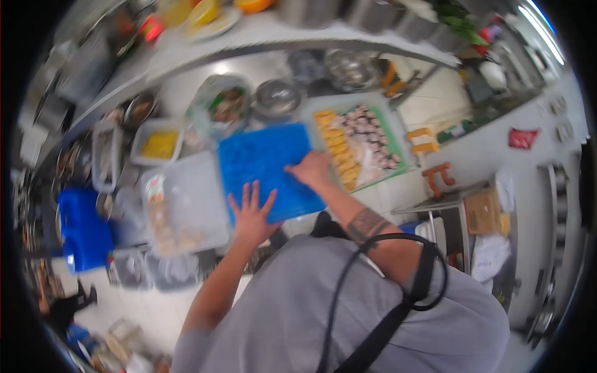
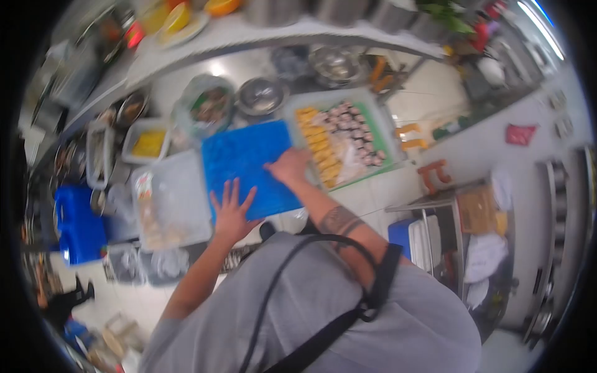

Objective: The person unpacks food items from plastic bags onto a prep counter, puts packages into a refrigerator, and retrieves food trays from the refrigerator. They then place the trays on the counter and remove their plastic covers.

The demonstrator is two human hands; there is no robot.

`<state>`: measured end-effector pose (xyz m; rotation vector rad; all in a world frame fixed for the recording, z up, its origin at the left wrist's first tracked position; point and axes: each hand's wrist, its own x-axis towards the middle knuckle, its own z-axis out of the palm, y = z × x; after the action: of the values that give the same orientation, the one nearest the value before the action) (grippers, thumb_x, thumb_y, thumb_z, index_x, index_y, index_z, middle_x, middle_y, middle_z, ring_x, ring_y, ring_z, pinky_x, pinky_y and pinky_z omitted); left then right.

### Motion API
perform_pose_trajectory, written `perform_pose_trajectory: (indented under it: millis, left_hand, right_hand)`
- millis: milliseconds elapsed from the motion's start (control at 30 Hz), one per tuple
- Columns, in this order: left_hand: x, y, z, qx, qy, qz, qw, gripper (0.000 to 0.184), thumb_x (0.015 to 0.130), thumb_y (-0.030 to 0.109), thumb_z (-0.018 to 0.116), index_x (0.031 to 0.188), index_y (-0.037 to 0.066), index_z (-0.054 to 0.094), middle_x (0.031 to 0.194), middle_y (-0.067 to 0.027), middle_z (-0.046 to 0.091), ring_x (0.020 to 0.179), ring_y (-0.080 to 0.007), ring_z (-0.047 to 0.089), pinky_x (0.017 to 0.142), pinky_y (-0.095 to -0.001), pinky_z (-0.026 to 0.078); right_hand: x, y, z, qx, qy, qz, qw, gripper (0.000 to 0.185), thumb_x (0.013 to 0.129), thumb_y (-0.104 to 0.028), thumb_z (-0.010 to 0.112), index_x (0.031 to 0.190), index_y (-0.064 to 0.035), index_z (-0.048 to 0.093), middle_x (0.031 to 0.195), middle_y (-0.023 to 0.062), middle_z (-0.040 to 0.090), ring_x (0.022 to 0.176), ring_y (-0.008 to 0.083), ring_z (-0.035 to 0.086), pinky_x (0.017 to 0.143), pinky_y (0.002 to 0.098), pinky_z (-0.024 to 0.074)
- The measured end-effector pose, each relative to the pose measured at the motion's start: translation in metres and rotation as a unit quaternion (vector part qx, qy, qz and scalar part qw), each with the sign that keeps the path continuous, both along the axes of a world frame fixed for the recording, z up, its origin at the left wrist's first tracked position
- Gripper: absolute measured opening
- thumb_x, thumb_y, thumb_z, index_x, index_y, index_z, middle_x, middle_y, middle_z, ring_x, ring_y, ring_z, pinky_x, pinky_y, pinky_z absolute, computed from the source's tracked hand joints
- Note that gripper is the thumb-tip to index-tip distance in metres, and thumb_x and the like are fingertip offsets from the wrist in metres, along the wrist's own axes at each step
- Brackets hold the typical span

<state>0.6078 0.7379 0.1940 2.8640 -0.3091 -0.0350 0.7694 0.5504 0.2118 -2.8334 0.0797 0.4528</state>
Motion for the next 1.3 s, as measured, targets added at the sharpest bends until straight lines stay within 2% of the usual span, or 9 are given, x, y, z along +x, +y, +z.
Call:
perform_pose_trajectory:
  millis: [33, 200, 433, 600, 733, 800, 900, 1100, 1300]
  left_hand:
    - [0.001, -0.001, 0.004, 0.007, 0.001, -0.005, 1.0, 0.096, 0.074, 0.063, 0.077, 0.156, 0.03, 0.039, 0.166, -0.0234, 0.019, 0.153, -0.0446, 0.015, 0.114, -0.0761, 0.002]
    - [0.004, -0.004, 0.013, 0.021, 0.013, -0.006, 1.0, 0.089, 0.078, 0.058, 0.076, 0.154, 0.029, 0.042, 0.165, -0.0233, 0.02, 0.152, -0.0442, 0.018, 0.114, -0.0779, 0.002]
    - [0.007, -0.004, 0.013, 0.014, 0.019, -0.015, 1.0, 0.087, 0.078, 0.059, 0.076, 0.154, 0.03, 0.043, 0.165, -0.0249, 0.019, 0.152, -0.0443, 0.018, 0.112, -0.0793, 0.002]
    - [0.011, -0.005, 0.013, 0.021, 0.027, -0.016, 0.999, 0.087, 0.078, 0.059, 0.076, 0.154, 0.03, 0.044, 0.165, -0.0255, 0.017, 0.152, -0.0444, 0.018, 0.111, -0.0804, 0.002]
    - [0.012, -0.005, 0.008, 0.042, 0.023, -0.019, 0.999, 0.088, 0.079, 0.066, 0.072, 0.155, 0.031, 0.042, 0.166, -0.0248, 0.016, 0.153, -0.0438, 0.015, 0.112, -0.0793, 0.001]
    - [0.01, -0.004, 0.005, 0.027, 0.003, -0.015, 1.0, 0.089, 0.078, 0.065, 0.074, 0.155, 0.032, 0.042, 0.166, -0.0245, 0.017, 0.153, -0.0436, 0.016, 0.112, -0.0793, 0.002]
    - [0.01, -0.004, 0.004, 0.021, -0.006, -0.013, 1.0, 0.089, 0.076, 0.063, 0.075, 0.154, 0.033, 0.043, 0.165, -0.0241, 0.018, 0.152, -0.0431, 0.019, 0.112, -0.0789, 0.002]
    - [0.012, -0.005, 0.005, 0.021, -0.013, -0.002, 1.0, 0.089, 0.074, 0.063, 0.077, 0.152, 0.034, 0.046, 0.164, -0.0236, 0.022, 0.152, -0.0419, 0.022, 0.114, -0.0776, 0.002]
    - [0.016, -0.01, 0.006, 0.023, 0.002, 0.01, 1.0, 0.09, 0.072, 0.061, 0.079, 0.151, 0.034, 0.047, 0.164, -0.0236, 0.022, 0.152, -0.0417, 0.022, 0.113, -0.0786, 0.004]
  right_hand:
    - [-0.002, 0.009, -0.001, -0.038, -0.053, -0.027, 0.998, 0.086, 0.069, -0.057, 0.085, 0.117, 0.0104, 0.064, 0.121, 0.0285, 0.064, 0.119, 0.0422, 0.057, 0.107, 0.046, 0.0415]
    - [0.009, 0.023, 0.008, 0.044, -0.015, -0.173, 0.984, 0.101, 0.063, -0.055, 0.091, 0.13, 0.008, 0.05, 0.136, 0.0246, 0.051, 0.136, 0.0414, 0.041, 0.11, 0.0471, 0.0393]
    - [0.021, 0.023, 0.013, 0.049, 0.019, -0.229, 0.972, 0.103, 0.064, -0.053, 0.092, 0.135, 0.0046, 0.045, 0.14, 0.022, 0.048, 0.136, 0.0372, 0.041, 0.112, 0.0458, 0.0368]
    - [0.027, 0.018, 0.016, 0.093, 0.042, -0.259, 0.961, 0.104, 0.059, -0.052, 0.095, 0.134, 0.0027, 0.048, 0.136, 0.0178, 0.054, 0.131, 0.0333, 0.05, 0.11, 0.0428, 0.0403]
    - [0.031, 0.009, 0.017, 0.132, 0.046, -0.254, 0.957, 0.1, 0.059, -0.047, 0.095, 0.13, 0.0068, 0.05, 0.132, 0.0212, 0.057, 0.124, 0.0367, 0.056, 0.104, 0.0442, 0.0476]
    - [0.035, 0.007, 0.014, 0.109, 0.002, -0.08, 0.991, 0.097, 0.058, -0.045, 0.095, 0.127, 0.0077, 0.053, 0.132, 0.0238, 0.056, 0.127, 0.0393, 0.053, 0.106, 0.0435, 0.0461]
    - [0.063, 0.016, 0.001, 0.076, -0.111, 0.025, 0.991, 0.098, 0.058, -0.05, 0.093, 0.131, 0.0052, 0.057, 0.127, 0.0211, 0.059, 0.13, 0.0343, 0.049, 0.109, 0.041, 0.042]
    - [0.127, 0.019, -0.011, 0.017, -0.059, 0.159, 0.985, 0.093, 0.058, -0.054, 0.091, 0.122, 0.0072, 0.064, 0.132, 0.0206, 0.059, 0.132, 0.0357, 0.047, 0.109, 0.041, 0.0401]
    - [0.13, 0.02, 0.018, -0.014, -0.005, 0.174, 0.985, 0.096, 0.056, -0.054, 0.093, 0.123, 0.0081, 0.063, 0.13, 0.0225, 0.062, 0.128, 0.0388, 0.053, 0.106, 0.0446, 0.0445]
